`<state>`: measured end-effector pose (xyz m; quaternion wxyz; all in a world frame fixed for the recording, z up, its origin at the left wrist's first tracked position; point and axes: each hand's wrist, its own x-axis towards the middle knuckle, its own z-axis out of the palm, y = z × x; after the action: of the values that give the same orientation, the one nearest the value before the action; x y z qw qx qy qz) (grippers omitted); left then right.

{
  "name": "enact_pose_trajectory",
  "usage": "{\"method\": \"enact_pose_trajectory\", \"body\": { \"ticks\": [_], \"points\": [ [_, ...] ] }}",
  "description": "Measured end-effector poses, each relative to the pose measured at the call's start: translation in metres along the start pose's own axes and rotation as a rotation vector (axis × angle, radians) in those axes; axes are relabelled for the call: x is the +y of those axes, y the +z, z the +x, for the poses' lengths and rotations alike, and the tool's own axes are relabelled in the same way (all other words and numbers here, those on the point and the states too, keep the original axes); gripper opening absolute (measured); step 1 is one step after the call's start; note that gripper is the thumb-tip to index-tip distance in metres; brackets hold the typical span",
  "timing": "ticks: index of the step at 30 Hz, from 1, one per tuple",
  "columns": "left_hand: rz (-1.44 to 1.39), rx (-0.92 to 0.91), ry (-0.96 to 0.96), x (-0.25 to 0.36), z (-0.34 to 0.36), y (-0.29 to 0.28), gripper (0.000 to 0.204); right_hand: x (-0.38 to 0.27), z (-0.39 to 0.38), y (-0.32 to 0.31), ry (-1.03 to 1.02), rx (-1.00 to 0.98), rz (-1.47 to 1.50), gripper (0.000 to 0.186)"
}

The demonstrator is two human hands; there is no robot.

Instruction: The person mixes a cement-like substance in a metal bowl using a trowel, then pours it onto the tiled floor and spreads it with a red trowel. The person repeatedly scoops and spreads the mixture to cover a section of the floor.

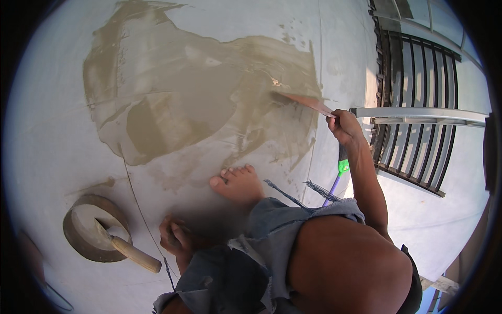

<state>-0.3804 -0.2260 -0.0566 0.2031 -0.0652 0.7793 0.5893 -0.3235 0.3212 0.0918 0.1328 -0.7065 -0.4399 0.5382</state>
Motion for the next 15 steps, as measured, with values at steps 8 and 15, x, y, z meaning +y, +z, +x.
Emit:
{"method": "enact_pose_trajectory", "body": {
  "ticks": [8, 15],
  "points": [
    [0.013, 0.052, -0.026, 0.010, 0.000, 0.003, 0.027, -0.007, -0.084, 0.097, -0.078, -0.086, -0.133, 0.018],
    [0.064, 0.055, 0.061, 0.012, 0.002, 0.006, 0.027, 0.001, -0.110, 0.119, -0.071, -0.188, -0.096, 0.029]
  ]
}}
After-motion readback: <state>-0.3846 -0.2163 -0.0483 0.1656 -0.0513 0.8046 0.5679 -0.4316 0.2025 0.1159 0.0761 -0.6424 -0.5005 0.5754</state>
